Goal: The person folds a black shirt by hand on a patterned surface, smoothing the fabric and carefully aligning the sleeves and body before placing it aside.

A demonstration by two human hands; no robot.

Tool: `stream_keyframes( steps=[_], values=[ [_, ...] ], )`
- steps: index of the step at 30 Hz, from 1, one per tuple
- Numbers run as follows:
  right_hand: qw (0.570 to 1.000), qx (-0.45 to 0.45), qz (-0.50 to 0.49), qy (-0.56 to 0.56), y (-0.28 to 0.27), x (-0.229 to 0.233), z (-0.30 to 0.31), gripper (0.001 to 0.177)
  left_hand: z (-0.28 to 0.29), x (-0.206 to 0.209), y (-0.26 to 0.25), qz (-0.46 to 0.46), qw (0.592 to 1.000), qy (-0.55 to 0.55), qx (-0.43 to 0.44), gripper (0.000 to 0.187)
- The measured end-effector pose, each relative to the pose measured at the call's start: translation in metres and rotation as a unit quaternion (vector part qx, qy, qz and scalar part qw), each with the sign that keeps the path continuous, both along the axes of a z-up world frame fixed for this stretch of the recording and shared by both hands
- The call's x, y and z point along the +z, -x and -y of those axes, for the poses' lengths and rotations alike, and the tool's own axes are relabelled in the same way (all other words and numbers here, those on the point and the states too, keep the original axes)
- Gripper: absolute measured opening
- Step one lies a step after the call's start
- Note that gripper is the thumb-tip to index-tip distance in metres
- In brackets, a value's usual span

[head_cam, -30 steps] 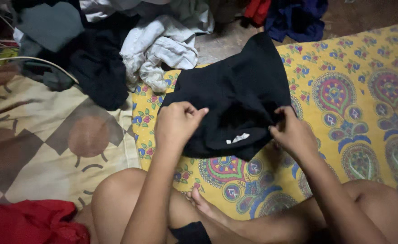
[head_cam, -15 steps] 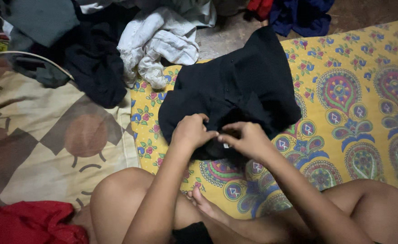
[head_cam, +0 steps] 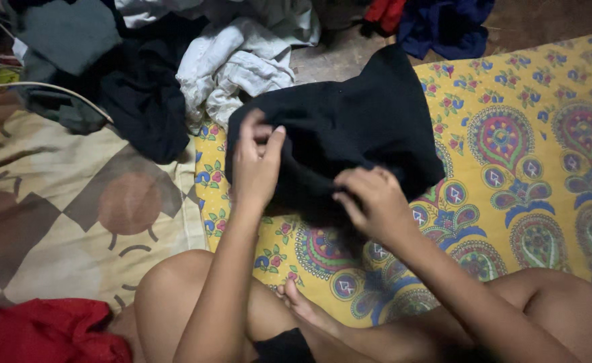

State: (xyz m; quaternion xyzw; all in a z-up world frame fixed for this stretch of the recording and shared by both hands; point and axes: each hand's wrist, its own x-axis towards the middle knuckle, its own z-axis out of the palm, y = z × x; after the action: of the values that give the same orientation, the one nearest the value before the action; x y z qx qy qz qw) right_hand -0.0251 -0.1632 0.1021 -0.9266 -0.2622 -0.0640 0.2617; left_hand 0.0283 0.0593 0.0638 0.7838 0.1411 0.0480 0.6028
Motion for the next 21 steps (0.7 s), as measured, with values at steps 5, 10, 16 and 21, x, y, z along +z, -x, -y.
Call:
stream_keyframes(
  steps=[5,10,16,21],
  values=[
    [0.984,-0.064,-0.042,-0.161,-0.033,0.027,0.018,0.021,0.002,0.050,0.032,0.027,0.930,-0.342,-0.133,0.141],
    [0.986,-0.115,0.015,-0.119,-0.034,0.013,0.043,0.046,0.030,-0.003,0.038,-0.074,0.859,-0.490,-0.132,0.111],
    [0.950,-0.299,-0.085,-0.007,-0.015,-0.101,0.081,0.123,0.078,-0.040,0.034,-0.151,0.907,-0.303,-0.251,0.036],
    [0.833,-0.445,-0.061,-0.322,-0.044,-0.172,0.170,0.036,0.177,-0.046,0.060,-0.139,0.846,-0.127,-0.498,0.047]
  ],
)
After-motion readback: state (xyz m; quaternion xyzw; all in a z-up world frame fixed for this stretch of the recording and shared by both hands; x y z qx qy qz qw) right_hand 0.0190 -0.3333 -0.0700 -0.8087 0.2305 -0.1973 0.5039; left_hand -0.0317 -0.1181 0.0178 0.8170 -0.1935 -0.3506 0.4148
